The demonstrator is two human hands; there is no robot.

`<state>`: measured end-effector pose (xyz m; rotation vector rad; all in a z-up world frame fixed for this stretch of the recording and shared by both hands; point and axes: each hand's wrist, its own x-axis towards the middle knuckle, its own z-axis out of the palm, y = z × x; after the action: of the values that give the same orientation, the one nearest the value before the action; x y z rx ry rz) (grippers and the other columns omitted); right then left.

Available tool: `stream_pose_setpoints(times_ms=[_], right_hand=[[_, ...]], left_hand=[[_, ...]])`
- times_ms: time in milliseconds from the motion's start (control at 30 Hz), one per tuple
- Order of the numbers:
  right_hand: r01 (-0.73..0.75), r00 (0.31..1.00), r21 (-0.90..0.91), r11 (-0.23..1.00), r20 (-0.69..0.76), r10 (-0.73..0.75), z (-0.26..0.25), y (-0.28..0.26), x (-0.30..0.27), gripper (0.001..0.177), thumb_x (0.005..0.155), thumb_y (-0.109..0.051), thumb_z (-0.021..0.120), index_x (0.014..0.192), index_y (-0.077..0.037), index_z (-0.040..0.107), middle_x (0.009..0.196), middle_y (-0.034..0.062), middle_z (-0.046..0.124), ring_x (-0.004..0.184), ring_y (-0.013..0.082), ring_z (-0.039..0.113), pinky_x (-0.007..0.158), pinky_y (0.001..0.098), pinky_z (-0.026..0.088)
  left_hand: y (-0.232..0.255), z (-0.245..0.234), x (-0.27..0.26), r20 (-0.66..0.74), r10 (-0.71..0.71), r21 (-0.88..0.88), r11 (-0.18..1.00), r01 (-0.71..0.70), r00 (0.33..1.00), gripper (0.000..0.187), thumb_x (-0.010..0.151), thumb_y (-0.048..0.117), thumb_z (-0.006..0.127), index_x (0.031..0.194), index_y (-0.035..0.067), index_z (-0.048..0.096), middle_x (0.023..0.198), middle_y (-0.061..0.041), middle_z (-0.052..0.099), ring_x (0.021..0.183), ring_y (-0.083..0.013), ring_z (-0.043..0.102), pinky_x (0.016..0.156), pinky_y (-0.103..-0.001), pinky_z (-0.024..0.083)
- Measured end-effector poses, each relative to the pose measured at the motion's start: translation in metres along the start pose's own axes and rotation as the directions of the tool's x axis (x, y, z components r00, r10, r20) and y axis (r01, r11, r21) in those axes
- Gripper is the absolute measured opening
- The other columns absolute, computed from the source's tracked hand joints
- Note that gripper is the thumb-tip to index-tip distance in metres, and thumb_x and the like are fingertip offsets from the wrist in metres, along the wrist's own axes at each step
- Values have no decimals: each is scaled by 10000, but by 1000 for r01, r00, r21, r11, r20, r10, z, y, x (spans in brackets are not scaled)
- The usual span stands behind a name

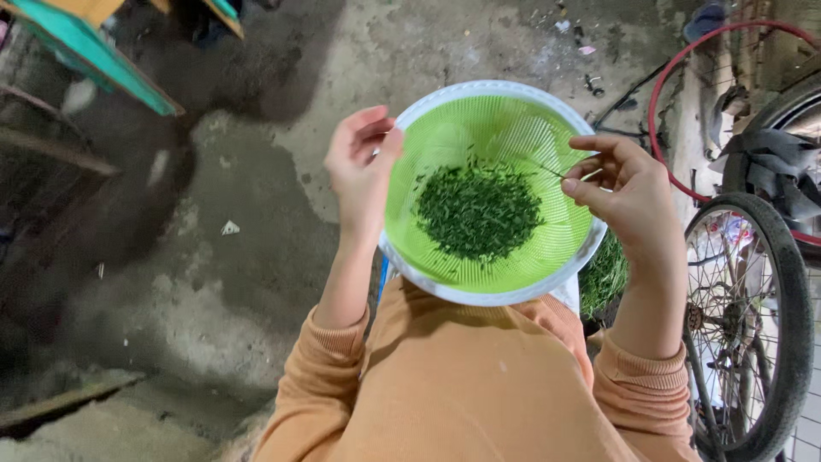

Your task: The person strips small green leaves from thin stems by hand over a green plastic colander. They hold the stems with one hand and pull the leaves off with the other, dropping the leaves into the colander and discarding the bare stems to the side.

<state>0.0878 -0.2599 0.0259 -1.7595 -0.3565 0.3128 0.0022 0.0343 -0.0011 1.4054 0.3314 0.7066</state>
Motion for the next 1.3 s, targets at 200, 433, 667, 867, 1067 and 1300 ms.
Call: stream_pose_setpoints(times_ms=[200, 433, 667, 867, 1067, 1300], right_hand=[[7, 1000, 9, 1000, 1, -7, 11, 1, 3, 472, 886, -12, 743, 1343, -11, 628, 1025, 40, 714, 880, 95, 658, 669, 220, 515], [47, 961, -48, 998, 275, -32, 39, -13, -1, 498, 863, -43, 724, 1348, -54, 612, 936, 42, 740, 800, 97, 690, 674, 251, 591], [71, 984, -145, 987, 173, -46, 13, 14, 5, 364, 887, -37, 702, 1249, -35, 671, 910, 73, 753, 775, 123, 729, 695, 266, 603], [45, 996, -370, 928, 92, -12, -14, 38, 13, 242, 871, -44, 708, 1108, -37, 755, 988, 96, 778, 754, 147, 741, 676, 286, 602], [-6, 978, -412, 911, -193, -81, -108, 74, -11, 275, 875, -78, 765, 1149, -83, 787, 969, 95, 772, 782, 122, 702, 716, 250, 604], [-547, 517, -664, 510, -747, -419, -213, 141, -76, 759, 781, -94, 879, 1437, 10, 510, 1313, 272, 589, 1099, 396, 634, 949, 488, 533]], left_hand=[[0, 25, -22, 210, -31, 265, 964, -27, 977, 271, 974, 142, 736, 1207, 13, 686, 1086, -48, 731, 979, -131, 681, 810, -272, 558], [-18, 43, -32, 433, -265, 175, 962, 208, 862, 255, 978, 223, 716, 1136, 27, 747, 937, -56, 758, 762, -108, 684, 662, -253, 569], [8, -1, -2, 84, -104, 113, 989, 95, 991, 109, 1022, 17, 730, 1119, -31, 714, 976, -68, 716, 793, -121, 662, 692, -278, 567], [-1, -4, 6, 122, -257, 55, 966, 252, 959, 187, 1025, 14, 660, 1211, 4, 664, 1080, -76, 725, 916, -119, 679, 730, -273, 589], [-11, 18, -10, 301, -316, 211, 942, 260, 900, 224, 990, 17, 657, 1214, 1, 659, 1118, -73, 722, 931, -118, 687, 757, -280, 604], [-21, 23, -14, 350, -353, 201, 933, 298, 868, 215, 1004, 57, 672, 1211, 0, 667, 1086, -63, 724, 914, -105, 679, 761, -261, 593]])
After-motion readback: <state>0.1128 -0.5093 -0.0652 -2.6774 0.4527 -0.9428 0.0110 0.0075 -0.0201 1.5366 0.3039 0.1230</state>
